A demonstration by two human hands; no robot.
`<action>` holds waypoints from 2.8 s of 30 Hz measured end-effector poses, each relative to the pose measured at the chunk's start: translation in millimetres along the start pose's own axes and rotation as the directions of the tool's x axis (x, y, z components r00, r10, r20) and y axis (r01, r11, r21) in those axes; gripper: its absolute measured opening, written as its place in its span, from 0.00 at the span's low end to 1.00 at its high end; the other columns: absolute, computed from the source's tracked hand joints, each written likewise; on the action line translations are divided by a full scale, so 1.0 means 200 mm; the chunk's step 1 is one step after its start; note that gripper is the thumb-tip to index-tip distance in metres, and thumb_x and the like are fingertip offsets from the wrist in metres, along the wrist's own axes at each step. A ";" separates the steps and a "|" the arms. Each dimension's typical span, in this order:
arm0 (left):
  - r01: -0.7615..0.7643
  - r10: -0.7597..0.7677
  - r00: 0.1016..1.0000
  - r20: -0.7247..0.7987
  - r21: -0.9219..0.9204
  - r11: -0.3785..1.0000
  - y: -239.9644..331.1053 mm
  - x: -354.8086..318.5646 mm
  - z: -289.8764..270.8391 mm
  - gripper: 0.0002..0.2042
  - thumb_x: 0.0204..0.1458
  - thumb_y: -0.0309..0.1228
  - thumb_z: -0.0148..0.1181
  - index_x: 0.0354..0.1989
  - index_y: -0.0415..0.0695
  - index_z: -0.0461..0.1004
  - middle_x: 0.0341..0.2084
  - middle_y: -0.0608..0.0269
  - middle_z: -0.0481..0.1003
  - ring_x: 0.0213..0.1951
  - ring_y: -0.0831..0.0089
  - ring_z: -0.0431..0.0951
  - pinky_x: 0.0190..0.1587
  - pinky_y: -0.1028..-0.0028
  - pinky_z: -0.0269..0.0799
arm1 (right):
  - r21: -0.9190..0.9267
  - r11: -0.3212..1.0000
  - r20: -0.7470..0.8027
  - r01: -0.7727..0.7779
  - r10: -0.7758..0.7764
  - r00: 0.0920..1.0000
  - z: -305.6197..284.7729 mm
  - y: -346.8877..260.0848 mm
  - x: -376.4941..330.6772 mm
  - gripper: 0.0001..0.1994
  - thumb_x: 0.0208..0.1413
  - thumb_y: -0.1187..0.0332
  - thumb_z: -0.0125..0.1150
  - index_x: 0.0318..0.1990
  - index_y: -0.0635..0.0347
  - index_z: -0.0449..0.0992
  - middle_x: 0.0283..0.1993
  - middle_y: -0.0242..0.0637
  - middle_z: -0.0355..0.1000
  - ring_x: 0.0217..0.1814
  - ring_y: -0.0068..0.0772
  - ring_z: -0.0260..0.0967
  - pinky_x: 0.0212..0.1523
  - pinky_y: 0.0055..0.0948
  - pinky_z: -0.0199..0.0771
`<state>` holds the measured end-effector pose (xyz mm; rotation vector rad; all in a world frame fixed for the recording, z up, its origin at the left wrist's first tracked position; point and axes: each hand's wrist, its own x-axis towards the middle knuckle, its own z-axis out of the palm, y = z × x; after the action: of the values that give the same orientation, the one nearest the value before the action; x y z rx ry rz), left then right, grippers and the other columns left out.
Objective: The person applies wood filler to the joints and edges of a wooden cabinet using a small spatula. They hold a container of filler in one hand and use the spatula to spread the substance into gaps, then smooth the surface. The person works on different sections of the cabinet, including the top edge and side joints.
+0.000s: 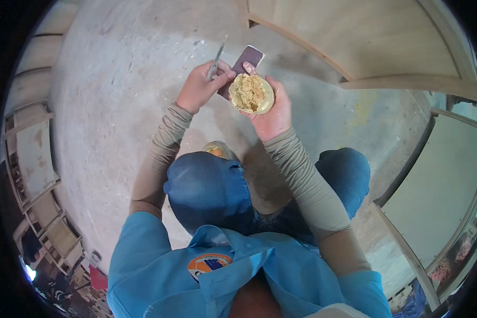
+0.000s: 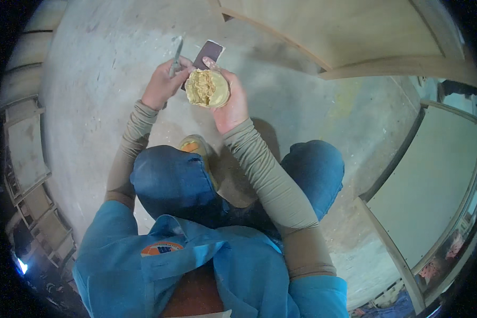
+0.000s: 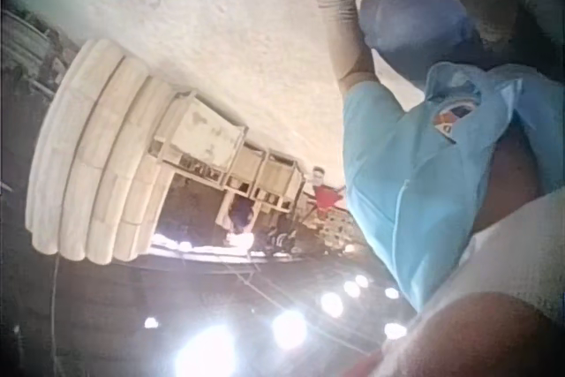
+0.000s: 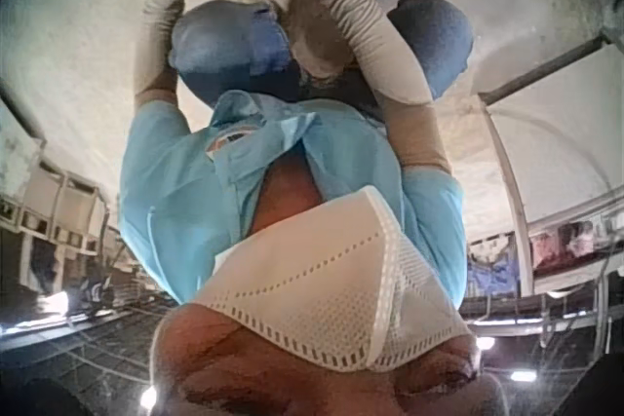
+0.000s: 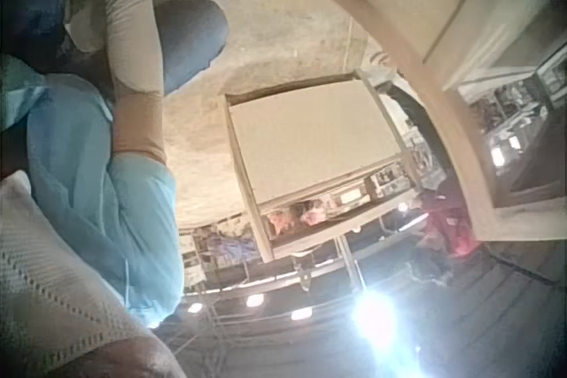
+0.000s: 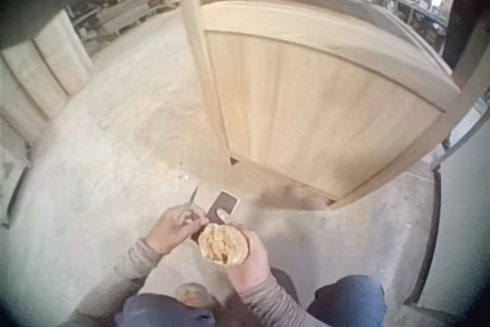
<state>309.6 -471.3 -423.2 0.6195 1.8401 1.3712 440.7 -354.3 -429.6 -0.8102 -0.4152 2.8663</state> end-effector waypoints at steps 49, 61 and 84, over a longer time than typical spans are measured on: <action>-0.053 -0.148 0.870 -0.470 -0.388 0.920 -1.02 -0.43 -0.21 0.09 0.53 0.33 0.61 0.31 0.39 0.75 0.21 0.72 0.72 0.26 0.85 0.67 0.32 0.80 0.65 | -0.333 0.831 -0.288 -0.445 0.360 0.887 -0.22 0.52 0.29 0.26 0.63 0.47 0.35 0.57 0.57 0.63 0.57 0.51 0.65 0.57 0.48 0.67 0.41 0.36 0.77; 0.012 -0.218 0.886 -0.410 -0.449 0.893 -1.08 -0.37 -0.22 0.08 0.54 0.31 0.60 0.31 0.38 0.74 0.22 0.71 0.74 0.26 0.87 0.69 0.30 0.81 0.66 | -0.340 0.818 -0.337 -0.463 0.353 0.873 -0.29 0.47 0.35 0.24 0.63 0.47 0.38 0.54 0.57 0.65 0.54 0.49 0.69 0.50 0.45 0.71 0.36 0.34 0.79; -0.133 0.114 0.903 -0.414 -0.016 0.991 -0.92 -0.36 -0.26 0.14 0.52 0.24 0.53 0.48 0.43 0.71 0.34 0.50 0.75 0.33 0.53 0.78 0.35 0.65 0.72 | -0.315 0.878 -0.282 -0.360 0.275 0.919 -0.34 0.51 0.32 0.22 0.63 0.47 0.40 0.54 0.52 0.66 0.51 0.43 0.71 0.54 0.47 0.69 0.47 0.42 0.73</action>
<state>322.0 -613.5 -570.2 0.4515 2.1213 1.7268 417.3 -423.4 -546.4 -1.3794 -0.8722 2.9757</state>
